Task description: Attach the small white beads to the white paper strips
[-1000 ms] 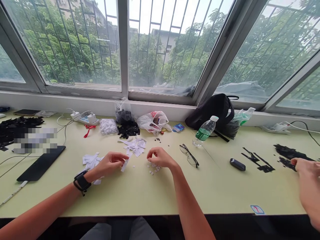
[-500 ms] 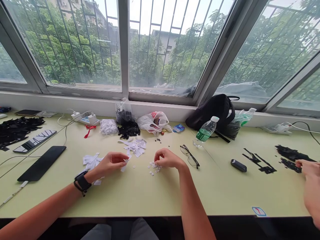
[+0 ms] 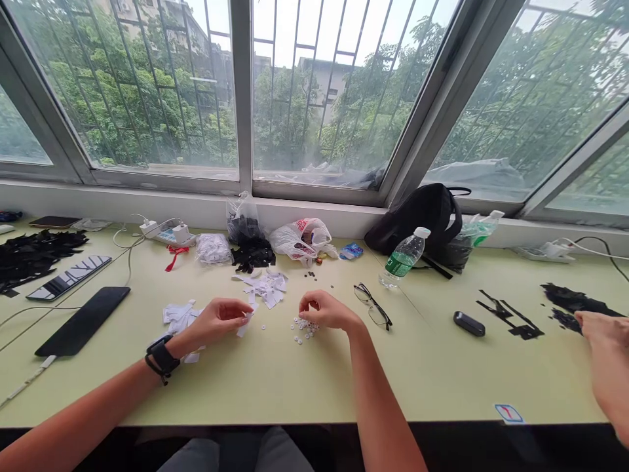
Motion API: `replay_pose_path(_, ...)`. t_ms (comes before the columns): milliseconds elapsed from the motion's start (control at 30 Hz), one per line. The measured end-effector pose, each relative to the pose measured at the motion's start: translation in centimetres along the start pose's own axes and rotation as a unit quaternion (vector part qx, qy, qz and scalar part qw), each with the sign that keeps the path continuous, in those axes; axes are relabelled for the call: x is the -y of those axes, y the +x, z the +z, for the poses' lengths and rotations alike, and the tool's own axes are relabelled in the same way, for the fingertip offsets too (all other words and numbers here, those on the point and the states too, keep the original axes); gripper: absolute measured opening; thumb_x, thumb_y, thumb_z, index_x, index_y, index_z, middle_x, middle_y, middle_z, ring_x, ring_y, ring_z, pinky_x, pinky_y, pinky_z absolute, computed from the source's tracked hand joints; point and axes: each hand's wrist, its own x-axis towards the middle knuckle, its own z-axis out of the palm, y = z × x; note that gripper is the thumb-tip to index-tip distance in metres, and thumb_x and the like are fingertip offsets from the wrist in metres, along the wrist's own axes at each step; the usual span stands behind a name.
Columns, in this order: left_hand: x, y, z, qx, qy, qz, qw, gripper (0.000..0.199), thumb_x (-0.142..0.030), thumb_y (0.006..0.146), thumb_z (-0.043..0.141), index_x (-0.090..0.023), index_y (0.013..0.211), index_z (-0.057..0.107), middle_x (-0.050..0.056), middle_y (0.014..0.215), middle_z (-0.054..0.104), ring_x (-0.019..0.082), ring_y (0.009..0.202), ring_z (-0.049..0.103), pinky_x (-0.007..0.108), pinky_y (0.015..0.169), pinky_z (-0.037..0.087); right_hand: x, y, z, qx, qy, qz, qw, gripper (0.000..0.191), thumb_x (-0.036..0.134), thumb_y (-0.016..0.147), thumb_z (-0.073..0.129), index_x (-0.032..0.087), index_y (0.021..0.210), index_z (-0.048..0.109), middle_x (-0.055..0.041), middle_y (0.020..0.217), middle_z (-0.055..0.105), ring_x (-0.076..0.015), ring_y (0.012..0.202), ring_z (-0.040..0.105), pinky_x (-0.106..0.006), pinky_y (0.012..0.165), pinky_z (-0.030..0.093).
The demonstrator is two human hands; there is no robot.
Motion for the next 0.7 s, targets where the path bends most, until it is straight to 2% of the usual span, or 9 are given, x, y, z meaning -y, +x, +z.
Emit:
replay_pose_path(100,0.2,0.0,0.1,0.003,-0.017,-0.002,1.0,0.036,-0.033,0.076,0.086,-0.014,0.105,0.08,0.009,0.093,0.079,0.02,0.08,0.071,0.031,0.074,0.056,1.4,0.8,1.5,-0.053,0.097,-0.045,0.993,0.026,0.045,0.088,0.069,0.018,0.09,0.069,-0.0021,0.082,0.061,-0.0157,0.072,0.051,-0.027,0.065,0.043)
replay_pose_path(233,0.6,0.1,0.3,0.001,-0.033,0.003,0.999,0.039,-0.032,0.075,0.087,-0.014,0.109,0.079,0.011,0.101,0.08,0.022,0.085,0.073,0.033,0.079,0.058,3.6,2.5,5.3,-0.083,0.203,-0.103,0.97,0.029,0.049,0.09,0.07,0.02,0.094,0.067,-0.0022,0.083,0.062,-0.0165,0.074,0.054,-0.029,0.066,0.044)
replay_pose_path(333,0.6,0.2,0.4,-0.002,-0.046,0.01,0.999,0.04,-0.033,0.075,0.088,-0.013,0.109,0.079,0.013,0.105,0.08,0.025,0.092,0.074,0.037,0.085,0.058,4.5,3.6,8.1,-0.085,0.187,-0.14,0.969,0.027,0.047,0.09,0.072,0.02,0.09,0.07,-0.0034,0.09,0.064,-0.0162,0.076,0.056,-0.03,0.069,0.046)
replay_pose_path(400,0.3,0.2,0.5,0.007,-0.057,0.009,0.998,0.041,-0.033,0.076,0.088,-0.013,0.11,0.078,0.014,0.105,0.08,0.027,0.096,0.075,0.039,0.088,0.058,4.7,3.9,9.3,-0.101,0.157,-0.151,0.971,0.024,0.044,0.091,0.072,0.02,0.088,0.071,-0.0024,0.088,0.063,-0.0148,0.073,0.054,-0.029,0.067,0.045)
replay_pose_path(500,0.0,0.2,0.6,0.018,-0.07,0.006,0.997,0.044,-0.033,0.077,0.088,-0.013,0.114,0.076,0.015,0.105,0.08,0.03,0.1,0.075,0.042,0.09,0.058,4.7,4.1,9.9,-0.122,0.129,-0.158,0.971,0.02,0.04,0.091,0.072,0.02,0.088,0.072,-0.0008,0.083,0.059,-0.0131,0.068,0.049,-0.027,0.063,0.041)
replay_pose_path(700,-0.3,0.1,0.6,0.015,-0.075,0.009,0.997,0.043,-0.033,0.078,0.087,-0.013,0.114,0.075,0.015,0.107,0.08,0.029,0.099,0.076,0.041,0.091,0.058,4.6,3.9,9.7,-0.11,0.122,-0.164,0.973,0.015,0.034,0.092,0.071,0.02,0.089,0.073,-0.0006,0.084,0.059,-0.0123,0.067,0.048,-0.026,0.062,0.041)
